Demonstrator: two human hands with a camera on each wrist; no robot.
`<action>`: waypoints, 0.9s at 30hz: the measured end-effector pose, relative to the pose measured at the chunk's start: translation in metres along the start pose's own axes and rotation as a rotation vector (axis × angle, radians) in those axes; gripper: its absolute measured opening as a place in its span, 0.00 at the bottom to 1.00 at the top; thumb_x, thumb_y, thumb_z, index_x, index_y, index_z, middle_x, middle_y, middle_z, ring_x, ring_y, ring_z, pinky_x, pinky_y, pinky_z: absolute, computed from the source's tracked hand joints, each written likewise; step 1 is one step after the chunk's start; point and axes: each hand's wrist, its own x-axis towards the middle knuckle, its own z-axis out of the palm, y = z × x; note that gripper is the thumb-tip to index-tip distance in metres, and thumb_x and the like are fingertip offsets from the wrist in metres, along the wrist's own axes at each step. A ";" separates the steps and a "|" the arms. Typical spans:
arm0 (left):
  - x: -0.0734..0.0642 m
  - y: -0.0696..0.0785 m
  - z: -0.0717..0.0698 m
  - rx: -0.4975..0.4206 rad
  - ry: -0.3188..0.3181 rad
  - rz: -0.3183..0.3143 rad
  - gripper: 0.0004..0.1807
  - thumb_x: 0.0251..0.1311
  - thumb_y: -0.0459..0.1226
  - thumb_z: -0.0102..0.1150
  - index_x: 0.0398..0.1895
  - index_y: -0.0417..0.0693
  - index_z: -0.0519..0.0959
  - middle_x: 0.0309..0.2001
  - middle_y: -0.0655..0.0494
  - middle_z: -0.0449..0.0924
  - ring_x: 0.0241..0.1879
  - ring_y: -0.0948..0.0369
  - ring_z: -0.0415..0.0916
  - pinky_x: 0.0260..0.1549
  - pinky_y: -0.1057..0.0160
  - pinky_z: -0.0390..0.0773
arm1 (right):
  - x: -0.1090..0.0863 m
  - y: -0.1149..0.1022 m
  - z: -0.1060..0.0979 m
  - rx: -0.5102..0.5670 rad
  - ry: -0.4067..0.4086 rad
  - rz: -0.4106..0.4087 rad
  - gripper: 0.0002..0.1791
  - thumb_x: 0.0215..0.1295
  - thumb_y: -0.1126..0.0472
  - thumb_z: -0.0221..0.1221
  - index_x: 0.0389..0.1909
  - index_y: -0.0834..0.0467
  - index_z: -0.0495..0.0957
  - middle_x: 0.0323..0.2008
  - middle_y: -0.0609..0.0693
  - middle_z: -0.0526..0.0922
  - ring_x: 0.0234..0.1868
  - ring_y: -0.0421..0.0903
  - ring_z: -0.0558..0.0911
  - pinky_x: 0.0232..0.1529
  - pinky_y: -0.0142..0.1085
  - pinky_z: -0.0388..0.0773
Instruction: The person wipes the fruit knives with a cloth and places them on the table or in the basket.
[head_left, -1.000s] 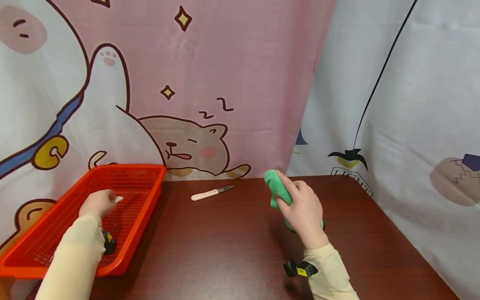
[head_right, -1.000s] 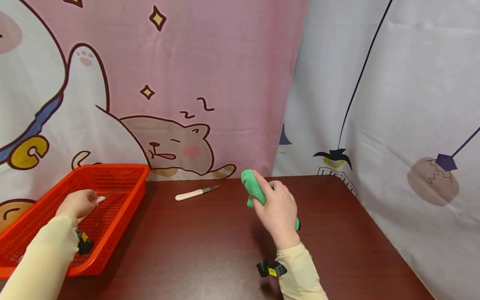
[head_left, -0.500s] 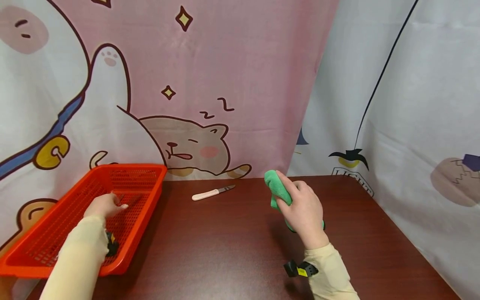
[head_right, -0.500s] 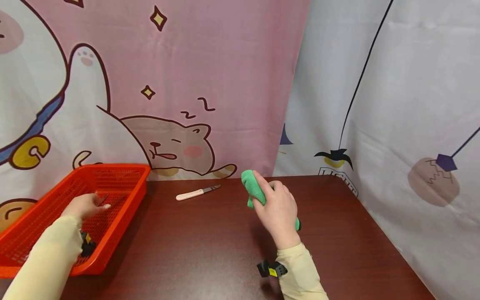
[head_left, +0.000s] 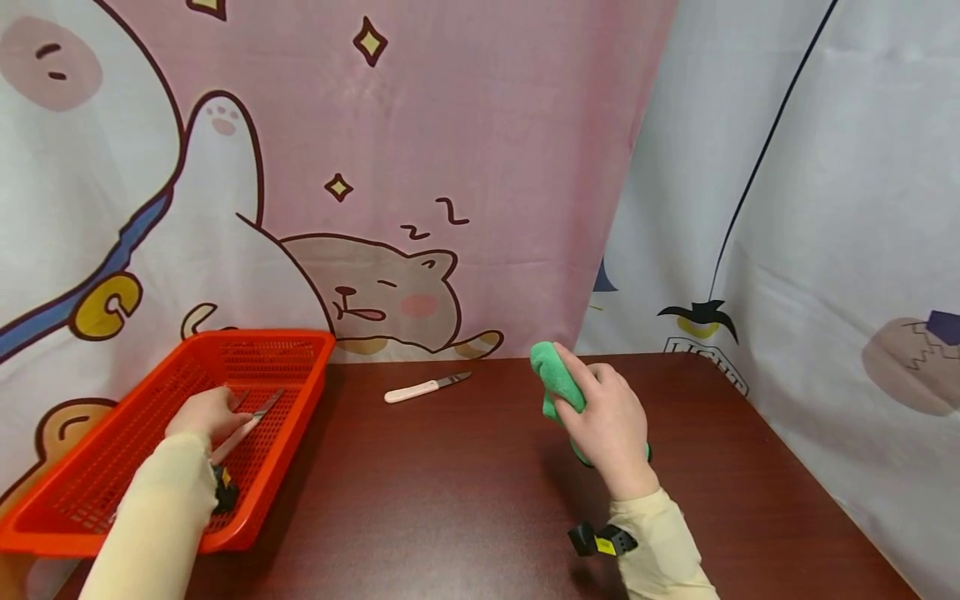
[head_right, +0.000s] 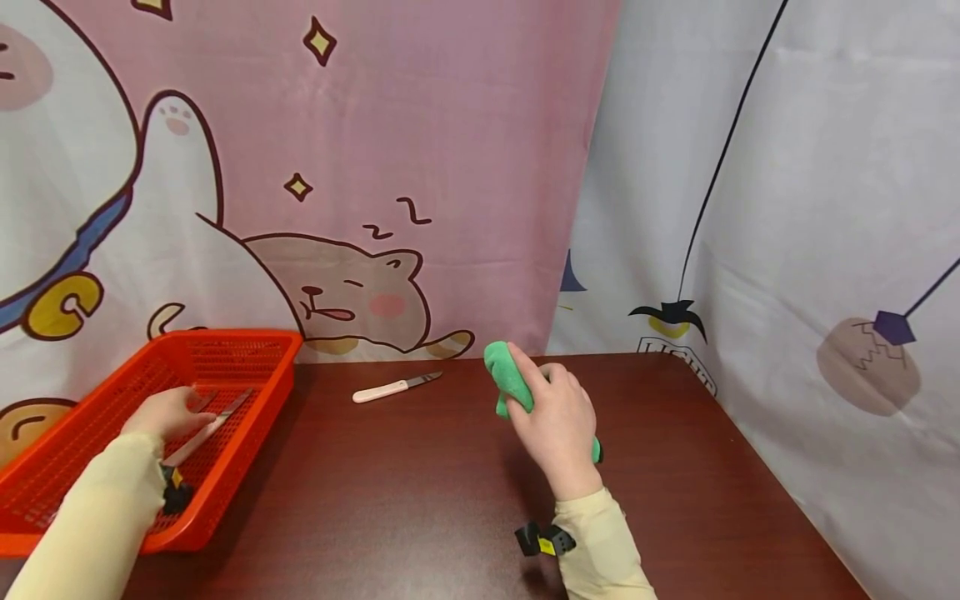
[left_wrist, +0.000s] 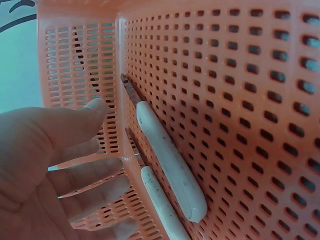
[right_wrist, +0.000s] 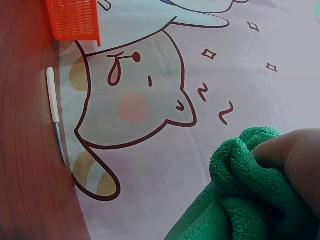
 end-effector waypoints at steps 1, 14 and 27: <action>-0.001 0.000 0.000 0.010 0.014 0.010 0.35 0.59 0.48 0.67 0.57 0.26 0.70 0.50 0.25 0.74 0.44 0.37 0.73 0.41 0.37 0.74 | 0.000 0.000 0.000 0.000 0.001 0.000 0.37 0.53 0.60 0.70 0.67 0.45 0.73 0.39 0.58 0.78 0.38 0.55 0.79 0.31 0.50 0.76; -0.007 0.042 -0.011 0.098 0.432 0.217 0.20 0.64 0.39 0.61 0.49 0.30 0.76 0.45 0.29 0.78 0.38 0.36 0.76 0.35 0.34 0.73 | 0.001 0.000 -0.001 0.004 0.001 0.010 0.37 0.54 0.60 0.71 0.67 0.44 0.73 0.39 0.58 0.78 0.38 0.56 0.79 0.30 0.51 0.76; -0.034 0.116 -0.028 0.068 0.640 0.447 0.13 0.63 0.37 0.60 0.45 0.35 0.79 0.37 0.37 0.81 0.32 0.43 0.78 0.30 0.40 0.76 | 0.000 0.000 -0.002 0.004 -0.008 0.023 0.37 0.54 0.59 0.70 0.68 0.44 0.72 0.40 0.58 0.78 0.39 0.55 0.79 0.30 0.51 0.76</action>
